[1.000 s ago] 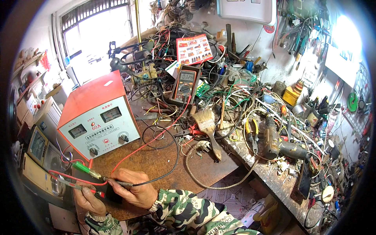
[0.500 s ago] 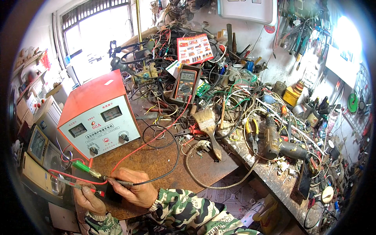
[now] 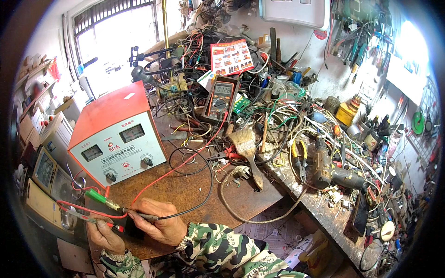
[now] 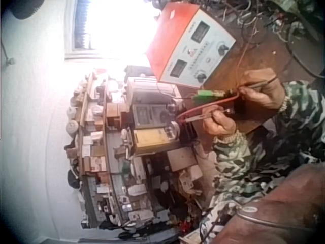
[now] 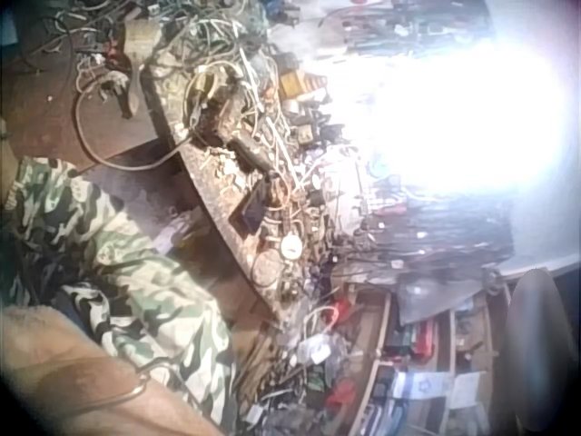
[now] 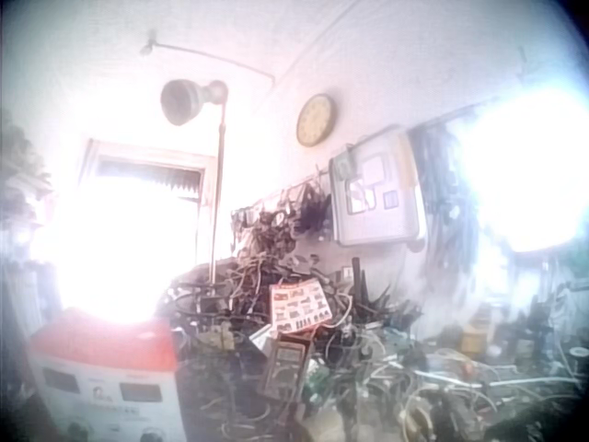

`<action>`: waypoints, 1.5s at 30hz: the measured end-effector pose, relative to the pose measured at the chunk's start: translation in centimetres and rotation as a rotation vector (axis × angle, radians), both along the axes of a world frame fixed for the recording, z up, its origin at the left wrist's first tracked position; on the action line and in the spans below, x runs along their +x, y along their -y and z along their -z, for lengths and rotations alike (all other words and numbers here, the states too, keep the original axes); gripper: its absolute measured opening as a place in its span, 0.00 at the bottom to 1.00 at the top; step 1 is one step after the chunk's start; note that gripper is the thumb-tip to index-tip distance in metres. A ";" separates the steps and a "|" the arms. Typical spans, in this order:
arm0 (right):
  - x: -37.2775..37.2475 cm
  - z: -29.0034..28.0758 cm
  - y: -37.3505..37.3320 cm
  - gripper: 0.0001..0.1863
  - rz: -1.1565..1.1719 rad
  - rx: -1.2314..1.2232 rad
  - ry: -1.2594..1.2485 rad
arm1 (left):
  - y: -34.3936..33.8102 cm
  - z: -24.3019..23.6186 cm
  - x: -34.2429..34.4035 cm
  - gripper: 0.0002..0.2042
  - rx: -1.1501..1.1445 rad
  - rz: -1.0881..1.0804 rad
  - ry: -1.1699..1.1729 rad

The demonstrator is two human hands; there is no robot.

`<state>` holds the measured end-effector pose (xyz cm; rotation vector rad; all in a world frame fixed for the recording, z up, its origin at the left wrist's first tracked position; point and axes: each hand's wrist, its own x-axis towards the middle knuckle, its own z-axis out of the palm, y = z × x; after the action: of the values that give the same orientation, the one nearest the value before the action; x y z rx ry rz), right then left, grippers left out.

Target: The person connects a battery to a charger using alligator clips, then uses a multimeter to measure voltage at the battery terminals. They adjust the charger settings and continue testing the battery.

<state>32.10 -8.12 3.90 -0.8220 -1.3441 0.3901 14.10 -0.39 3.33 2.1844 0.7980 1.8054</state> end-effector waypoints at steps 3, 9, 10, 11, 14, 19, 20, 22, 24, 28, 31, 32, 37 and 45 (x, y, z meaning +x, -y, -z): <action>0.0 -0.1 0.0 0.08 -0.004 0.001 -0.002 | 0.1 -0.1 0.1 0.14 -0.018 -0.003 0.012; 0.1 -0.2 0.1 0.08 0.000 0.007 0.002 | 0.0 -0.2 0.1 0.13 -0.002 0.009 0.002; 0.1 -0.2 0.1 0.08 0.002 0.009 0.004 | 0.0 -0.2 0.1 0.13 -0.003 0.009 0.004; 0.1 -0.2 0.1 0.08 0.005 0.010 0.005 | 0.0 -0.2 0.2 0.13 -0.005 0.010 0.007; 0.1 -0.3 0.1 0.08 0.010 0.013 -0.001 | 0.0 -0.1 0.1 0.13 -0.005 0.013 -0.001; 0.0 -0.1 0.0 0.08 0.011 0.005 0.003 | 0.0 0.0 0.1 0.13 0.001 0.013 0.005; 0.0 -0.2 0.0 0.08 0.011 0.001 0.001 | -0.1 0.0 0.1 0.12 0.000 0.013 0.010; 0.0 -0.2 0.1 0.08 0.014 0.003 0.002 | 0.0 0.0 0.2 0.12 0.006 0.013 0.011; 0.1 -0.2 0.0 0.08 0.019 0.014 0.007 | 0.0 -0.2 0.3 0.13 0.022 0.011 0.004; 0.1 -0.2 0.1 0.08 -0.002 0.008 0.005 | 0.0 -0.3 0.2 0.13 0.025 0.014 -0.010; 0.1 0.0 0.1 0.09 -0.010 0.000 0.000 | 0.0 -0.4 0.3 0.13 0.032 0.011 -0.007; 0.0 0.0 0.0 0.09 -0.012 -0.004 -0.001 | 0.0 -0.3 0.3 0.13 0.030 0.005 -0.002; 0.0 0.1 0.0 0.09 -0.029 0.002 -0.003 | 0.1 -0.4 0.3 0.13 0.022 0.003 -0.009; 0.0 0.1 0.0 0.09 -0.026 0.000 -0.009 | 0.2 -0.3 0.3 0.12 0.004 0.005 0.004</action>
<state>32.11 -8.15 3.85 -0.8026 -1.3472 0.4142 14.44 -0.63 3.64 2.1829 0.7878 1.8094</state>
